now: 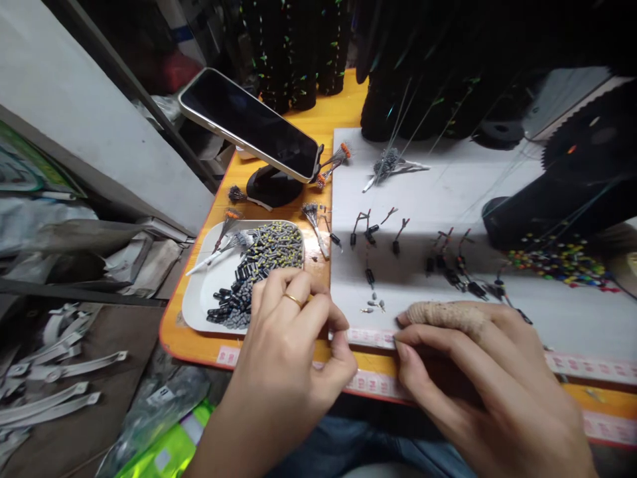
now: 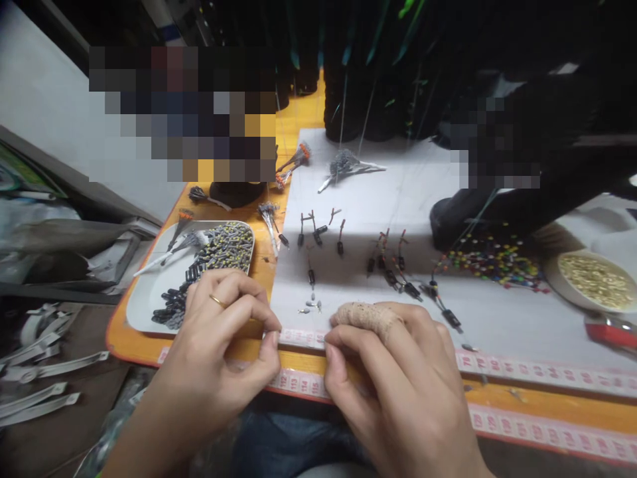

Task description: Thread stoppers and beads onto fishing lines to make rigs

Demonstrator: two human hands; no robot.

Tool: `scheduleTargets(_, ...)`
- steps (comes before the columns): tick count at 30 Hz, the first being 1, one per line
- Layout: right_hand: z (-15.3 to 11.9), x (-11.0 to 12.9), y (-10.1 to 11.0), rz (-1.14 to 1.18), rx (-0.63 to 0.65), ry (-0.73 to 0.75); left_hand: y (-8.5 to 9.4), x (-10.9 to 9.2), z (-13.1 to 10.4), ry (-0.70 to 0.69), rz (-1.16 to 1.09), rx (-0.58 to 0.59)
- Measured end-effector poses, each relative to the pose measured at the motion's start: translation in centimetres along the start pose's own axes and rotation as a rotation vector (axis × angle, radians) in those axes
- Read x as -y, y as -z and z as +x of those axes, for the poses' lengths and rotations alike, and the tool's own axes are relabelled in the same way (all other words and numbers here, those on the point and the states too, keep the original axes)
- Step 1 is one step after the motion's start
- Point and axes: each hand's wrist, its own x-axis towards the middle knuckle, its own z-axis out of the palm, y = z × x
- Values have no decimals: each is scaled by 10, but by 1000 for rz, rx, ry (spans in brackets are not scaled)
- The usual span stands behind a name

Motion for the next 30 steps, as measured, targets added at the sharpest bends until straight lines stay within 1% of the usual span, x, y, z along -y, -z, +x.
scheduleTargets(7,-3,-2,5,-16,8,-24,-1,2,1,-9,-18,-16)
scheduleTargets(15,-1,3,4,5,-46,-86,-3,3,2,-39,-21,-37)
scheduleTargets(23,-2,2,5,6,-42,-98,-2,2,2,-31,-34,-28)
scheduleTargets(30,-5,-3,6,-16,9,-57,-2,2,2,-19,-34,-24)
